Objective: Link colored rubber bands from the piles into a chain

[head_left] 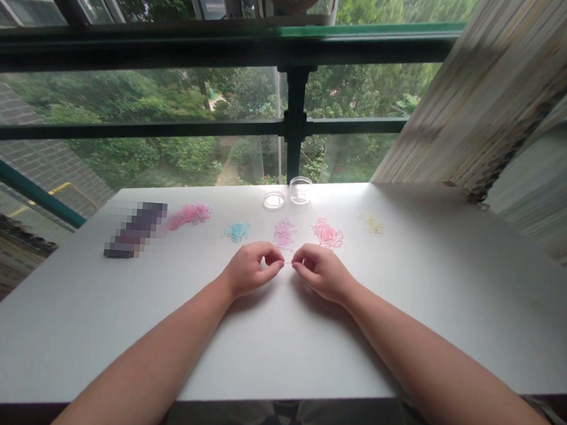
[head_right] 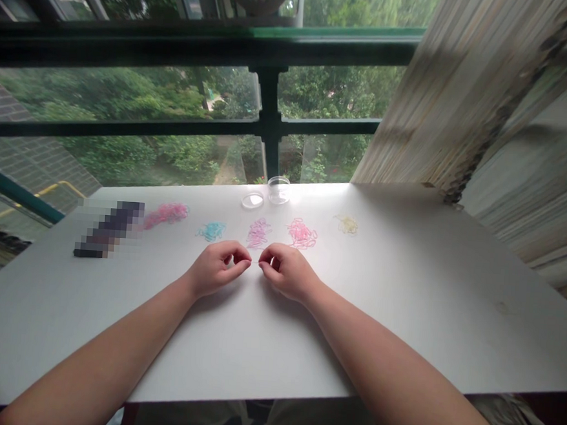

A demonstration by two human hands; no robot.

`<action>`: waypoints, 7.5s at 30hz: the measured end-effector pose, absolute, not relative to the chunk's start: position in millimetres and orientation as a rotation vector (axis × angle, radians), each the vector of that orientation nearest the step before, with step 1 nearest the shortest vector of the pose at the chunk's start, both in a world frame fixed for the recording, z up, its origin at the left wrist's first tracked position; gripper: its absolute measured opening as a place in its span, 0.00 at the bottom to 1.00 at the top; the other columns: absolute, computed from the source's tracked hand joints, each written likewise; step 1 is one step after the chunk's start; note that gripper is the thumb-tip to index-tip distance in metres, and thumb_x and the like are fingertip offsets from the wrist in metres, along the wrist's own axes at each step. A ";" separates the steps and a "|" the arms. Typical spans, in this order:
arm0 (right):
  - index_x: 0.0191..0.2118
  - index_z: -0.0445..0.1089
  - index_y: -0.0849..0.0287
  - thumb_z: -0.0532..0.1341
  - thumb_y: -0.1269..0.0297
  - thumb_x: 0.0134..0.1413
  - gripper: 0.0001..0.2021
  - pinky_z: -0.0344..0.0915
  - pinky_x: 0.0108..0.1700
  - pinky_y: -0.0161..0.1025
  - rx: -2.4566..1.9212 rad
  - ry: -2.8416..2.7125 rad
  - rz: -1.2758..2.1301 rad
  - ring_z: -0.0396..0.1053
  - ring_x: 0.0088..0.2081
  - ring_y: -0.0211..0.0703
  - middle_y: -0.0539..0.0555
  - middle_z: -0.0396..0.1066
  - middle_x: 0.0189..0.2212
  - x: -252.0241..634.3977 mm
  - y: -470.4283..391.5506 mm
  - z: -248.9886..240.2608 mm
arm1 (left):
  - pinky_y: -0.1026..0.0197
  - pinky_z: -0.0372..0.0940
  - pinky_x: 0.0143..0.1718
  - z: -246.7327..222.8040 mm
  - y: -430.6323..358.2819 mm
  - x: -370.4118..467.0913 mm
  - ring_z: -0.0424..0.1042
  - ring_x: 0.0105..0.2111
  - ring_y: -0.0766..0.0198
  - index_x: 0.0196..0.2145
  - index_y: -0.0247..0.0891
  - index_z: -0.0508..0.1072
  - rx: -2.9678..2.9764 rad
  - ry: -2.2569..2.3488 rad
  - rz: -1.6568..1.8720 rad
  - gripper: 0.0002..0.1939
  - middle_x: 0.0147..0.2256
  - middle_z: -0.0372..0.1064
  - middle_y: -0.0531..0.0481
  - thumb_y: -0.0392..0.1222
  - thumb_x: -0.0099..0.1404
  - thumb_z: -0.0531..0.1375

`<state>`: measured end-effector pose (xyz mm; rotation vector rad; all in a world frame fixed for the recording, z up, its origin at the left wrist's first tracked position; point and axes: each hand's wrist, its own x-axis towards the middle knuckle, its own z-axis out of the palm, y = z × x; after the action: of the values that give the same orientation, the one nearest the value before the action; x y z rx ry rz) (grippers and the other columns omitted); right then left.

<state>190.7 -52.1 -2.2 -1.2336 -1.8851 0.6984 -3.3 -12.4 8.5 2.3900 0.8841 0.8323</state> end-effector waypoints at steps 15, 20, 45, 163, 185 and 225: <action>0.27 0.68 0.60 0.58 0.74 0.45 0.04 0.57 0.27 0.32 -1.350 -1.980 0.634 0.61 0.23 0.34 0.49 0.67 0.22 191.4 -50.7 1.8 | 0.56 0.59 0.41 -2.9 18.2 11.0 0.63 0.35 0.59 0.31 0.41 0.77 2.676 1.416 0.975 0.07 0.33 0.66 0.48 0.42 0.59 0.58; 0.27 0.68 0.60 0.58 0.72 0.46 0.03 0.57 0.28 0.32 -1.381 -2.002 0.642 0.62 0.24 0.34 0.49 0.68 0.22 191.0 -51.5 4.1 | 0.57 0.59 0.41 -3.7 21.6 15.2 0.63 0.37 0.59 0.31 0.42 0.77 2.679 1.515 0.941 0.07 0.34 0.67 0.48 0.42 0.58 0.58; 0.28 0.68 0.60 0.57 0.70 0.48 0.04 0.57 0.26 0.31 -1.408 -1.975 0.684 0.61 0.22 0.33 0.48 0.67 0.21 192.0 -48.5 3.0 | 0.54 0.59 0.42 -6.2 21.0 13.3 0.63 0.38 0.57 0.33 0.43 0.78 2.710 1.447 0.887 0.09 0.37 0.69 0.48 0.41 0.59 0.58; 0.27 0.67 0.59 0.56 0.65 0.51 0.06 0.55 0.26 0.33 -1.376 -2.060 0.756 0.59 0.23 0.35 0.48 0.65 0.21 201.2 -49.2 0.6 | 0.57 0.63 0.40 -2.8 51.8 -109.3 0.70 0.37 0.57 0.32 0.38 0.69 2.138 1.874 1.106 0.05 0.33 0.72 0.46 0.40 0.57 0.56; 0.32 0.65 0.60 0.58 0.64 0.51 0.05 0.57 0.20 0.30 -1.172 -1.662 1.034 0.61 0.18 0.32 0.47 0.64 0.20 196.8 -45.0 -3.9 | 0.62 0.62 0.33 -3.0 -23.0 36.5 0.70 0.32 0.65 0.34 0.38 0.68 1.822 1.077 1.157 0.08 0.32 0.70 0.50 0.43 0.58 0.59; 0.28 0.64 0.59 0.57 0.71 0.47 0.01 0.54 0.20 0.30 -1.168 -1.754 0.877 0.58 0.18 0.31 0.45 0.60 0.16 197.2 -49.5 -0.9 | 0.60 0.64 0.37 4.5 -27.7 18.0 0.70 0.32 0.64 0.33 0.39 0.69 2.161 1.001 1.032 0.05 0.31 0.71 0.51 0.38 0.56 0.58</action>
<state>197.2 -49.5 -0.9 -1.1678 -1.7541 0.8774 18.0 -27.7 4.5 2.1607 1.0011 1.0318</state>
